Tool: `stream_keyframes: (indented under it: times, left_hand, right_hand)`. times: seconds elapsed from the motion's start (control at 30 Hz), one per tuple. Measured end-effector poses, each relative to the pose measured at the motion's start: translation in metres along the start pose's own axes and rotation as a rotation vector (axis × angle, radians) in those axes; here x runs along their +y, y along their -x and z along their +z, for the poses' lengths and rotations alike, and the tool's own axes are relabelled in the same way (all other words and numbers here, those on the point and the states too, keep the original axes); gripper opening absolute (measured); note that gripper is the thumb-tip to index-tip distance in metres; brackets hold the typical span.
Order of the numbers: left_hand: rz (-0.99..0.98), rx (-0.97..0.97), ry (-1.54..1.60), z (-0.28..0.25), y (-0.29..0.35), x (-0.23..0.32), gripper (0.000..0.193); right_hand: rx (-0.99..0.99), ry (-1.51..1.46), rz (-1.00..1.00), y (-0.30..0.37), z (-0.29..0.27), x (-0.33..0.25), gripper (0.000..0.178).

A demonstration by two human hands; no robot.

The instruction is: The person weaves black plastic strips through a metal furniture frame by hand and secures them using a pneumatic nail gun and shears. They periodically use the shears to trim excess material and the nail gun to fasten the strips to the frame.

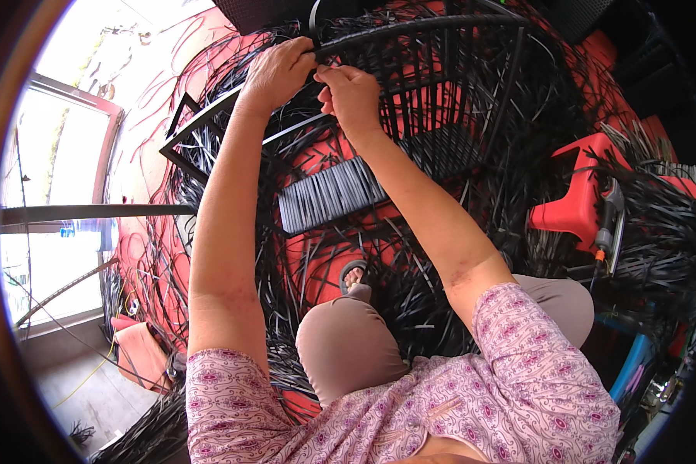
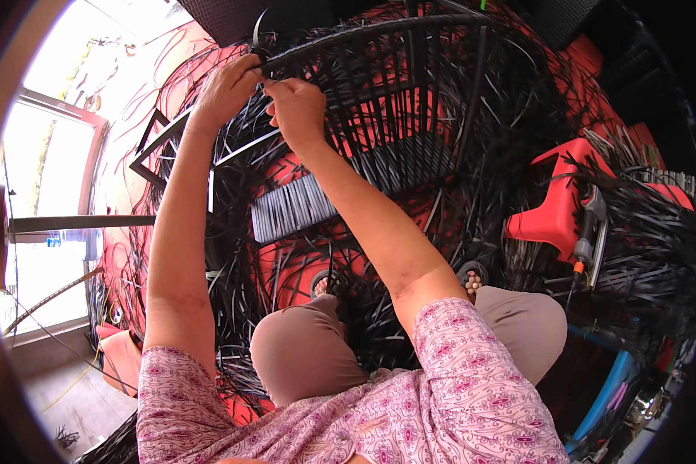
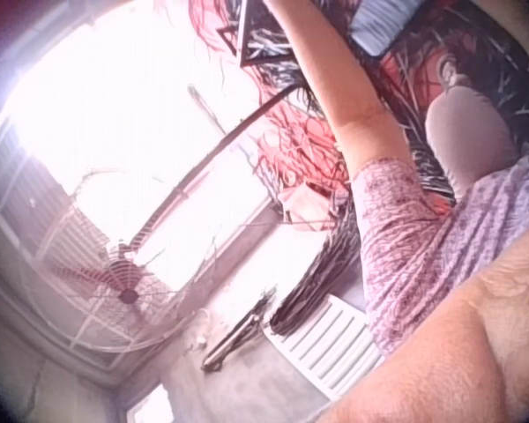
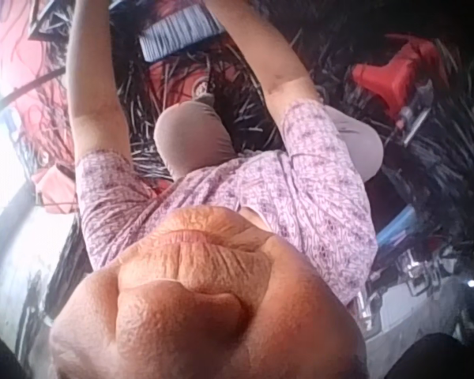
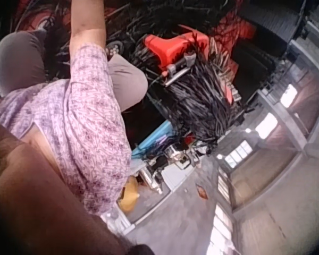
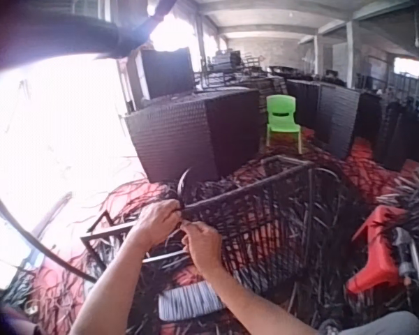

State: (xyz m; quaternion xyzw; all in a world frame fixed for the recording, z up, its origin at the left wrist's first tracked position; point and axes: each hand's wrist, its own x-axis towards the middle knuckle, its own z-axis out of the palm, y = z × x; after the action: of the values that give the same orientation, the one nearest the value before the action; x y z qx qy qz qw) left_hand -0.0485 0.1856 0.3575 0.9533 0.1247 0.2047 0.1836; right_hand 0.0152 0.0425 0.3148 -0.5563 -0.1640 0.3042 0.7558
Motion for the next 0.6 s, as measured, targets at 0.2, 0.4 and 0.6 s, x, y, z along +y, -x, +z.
stream_keyframes:
  times: [0.2,0.4,0.6]
  left_hand:
    - [0.082,0.053,-0.090,0.001,0.004,-0.004,0.030]
    - [0.005,-0.068,-0.133,0.009,-0.004,-0.029,0.027]
    - [-0.147,-0.082,0.248,0.017,-0.004,-0.039,0.035]
  right_hand:
    - [0.078,0.069,-0.077,0.006,0.007,0.003,0.031]
    - [0.041,0.495,-0.451,0.034,-0.032,0.003,0.037]
    - [0.059,1.192,-0.621,0.051,-0.235,-0.059,0.042]
